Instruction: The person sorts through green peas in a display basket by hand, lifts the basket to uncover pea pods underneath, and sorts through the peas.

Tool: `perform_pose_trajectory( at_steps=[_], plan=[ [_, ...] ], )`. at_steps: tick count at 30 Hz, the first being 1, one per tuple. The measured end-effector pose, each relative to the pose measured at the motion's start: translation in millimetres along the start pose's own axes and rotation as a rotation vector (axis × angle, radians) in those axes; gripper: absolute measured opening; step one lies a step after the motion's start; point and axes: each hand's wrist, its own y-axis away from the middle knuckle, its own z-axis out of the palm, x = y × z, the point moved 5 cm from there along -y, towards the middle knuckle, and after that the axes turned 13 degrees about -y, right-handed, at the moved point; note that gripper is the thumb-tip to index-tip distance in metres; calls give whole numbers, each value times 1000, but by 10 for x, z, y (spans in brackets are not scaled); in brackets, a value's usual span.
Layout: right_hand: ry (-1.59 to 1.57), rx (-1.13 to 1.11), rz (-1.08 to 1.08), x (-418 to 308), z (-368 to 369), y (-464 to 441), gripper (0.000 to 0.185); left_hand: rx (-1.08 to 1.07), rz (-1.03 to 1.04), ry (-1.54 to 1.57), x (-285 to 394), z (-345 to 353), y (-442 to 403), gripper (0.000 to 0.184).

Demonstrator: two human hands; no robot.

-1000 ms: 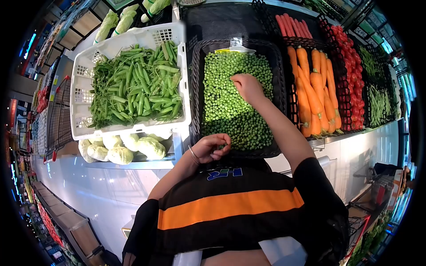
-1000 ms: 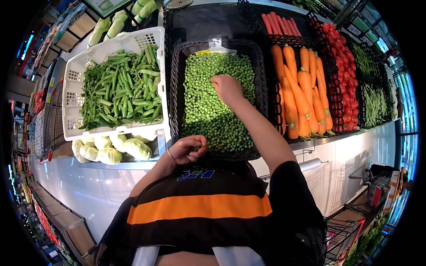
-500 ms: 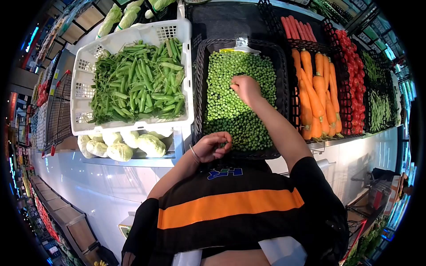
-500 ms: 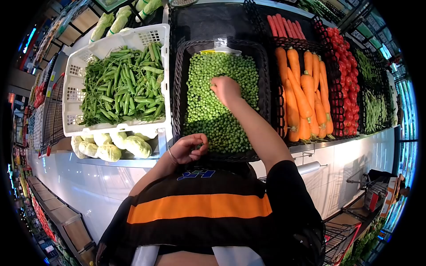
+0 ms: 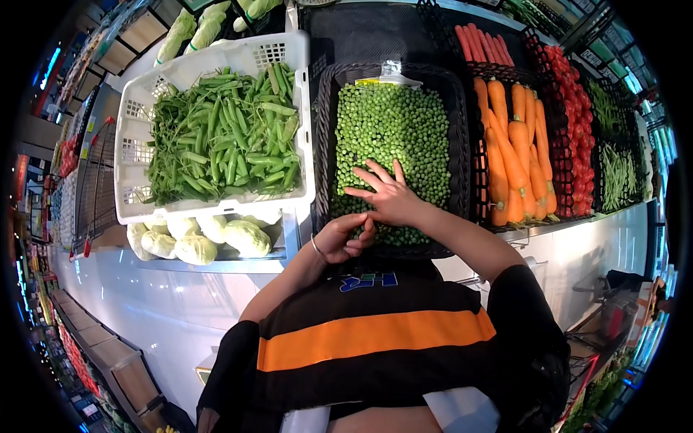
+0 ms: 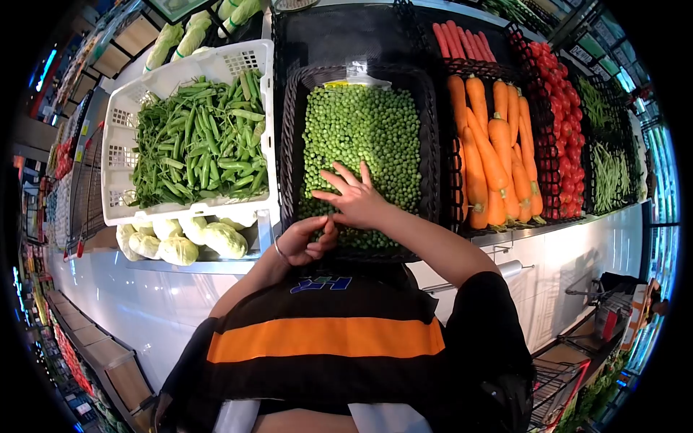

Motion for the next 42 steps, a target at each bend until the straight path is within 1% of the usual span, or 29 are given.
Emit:
perform_pose_trajectory(
  at_steps=[1, 2, 4, 5, 7, 8, 10, 12, 14, 16, 18, 20, 23, 24, 25, 27, 28, 29, 30, 31, 32, 33, 34, 35, 36, 37, 38, 40, 42],
  plan=[
    [5, -68, 38, 97, 42, -51, 53, 52, 0, -30, 0, 7, 26, 26],
    [32, 22, 48, 188, 15, -161, 55, 50, -3, -35, 18, 8, 19, 26],
    [190, 122, 219, 490, -111, -370, 57, -32, 45, -79, 27, 65, 28, 25],
    [190, 124, 221, 575, -157, -402, 57, 20, 46, -79, 24, 60, 29, 25],
    [189, 334, 379, 769, -406, -440, 57, 21, 36, -84, 34, 77, 28, 25],
    [192, 339, 373, 810, -458, -522, 57, 23, 28, -81, 35, 85, 30, 25],
    [69, 387, 421, 837, -574, -667, 58, 47, 25, -82, 35, 75, 21, 25],
    [54, 387, 446, 706, -583, -864, 61, -22, 17, -114, 20, 64, -5, 22],
    [75, 263, 360, 512, -497, -1047, 62, -24, 14, -113, 29, 76, -1, 23],
    [7, 297, 314, 399, -319, -1032, 61, -29, 14, -109, 19, 83, 18, 24],
    [-27, 359, 162, 275, -175, -836, 51, -25, 39, -118, 32, 71, 35, 24],
    [-58, 257, 29, 169, -99, -546, 49, -26, 39, -110, 32, 67, 31, 25],
    [-58, 112, -162, 108, -98, -160, 38, -35, 38, -117, -5, 52, 30, 27],
    [5, 73, -134, 156, -110, -63, 40, -51, 33, -141, 4, 61, 21, 28],
    [164, 89, -48, 246, -124, 35, 40, -78, 29, -200, 17, 92, 23, 32],
    [273, 275, 102, 270, -286, 205, 41, -63, 18, -250, -18, 102, 26, 34],
    [120, 235, 124, 108, -408, 254, 42, -42, 11, -293, -15, 120, 58, 34],
    [45, 229, 34, -45, -422, 270, 40, -44, 15, -326, -48, 92, 55, 32],
    [-12, 190, -60, -152, -327, 194, 42, -122, 63, -352, -19, 115, 84, 30],
    [-26, 163, -139, -282, -216, 192, 44, -125, 11, -373, -57, 148, 72, 29],
    [-47, 87, -215, -256, 28, 206, 48, -86, 25, -363, -66, 325, 93, 29],
    [-35, 66, -324, -51, 374, 222, 48, -55, 36, -399, -153, 277, 28, 30],
    [-170, 30, -313, 70, 601, 28, 40, -1, 109, -525, -43, 232, 83, 29],
    [-426, 84, -209, 332, 821, -90, 33, 10, 99, -560, -83, 44, -47, 29],
    [-435, 33, -211, 95, 582, -117, 33, 77, 61, -578, 30, 273, 109, 28],
    [-443, -19, -212, -197, 299, -159, 33, 85, 74, -561, -13, 287, 111, 28],
    [-423, -11, -308, -340, 274, -115, 27, 89, 82, -556, -57, 259, 88, 28],
    [-109, -62, -385, 351, 836, -160, 42, 94, 112, -527, -81, 240, 83, 28],
    [7, -112, -418, 419, 906, -66, 43, 114, 130, -507, -95, 168, 26, 28]
  ],
)
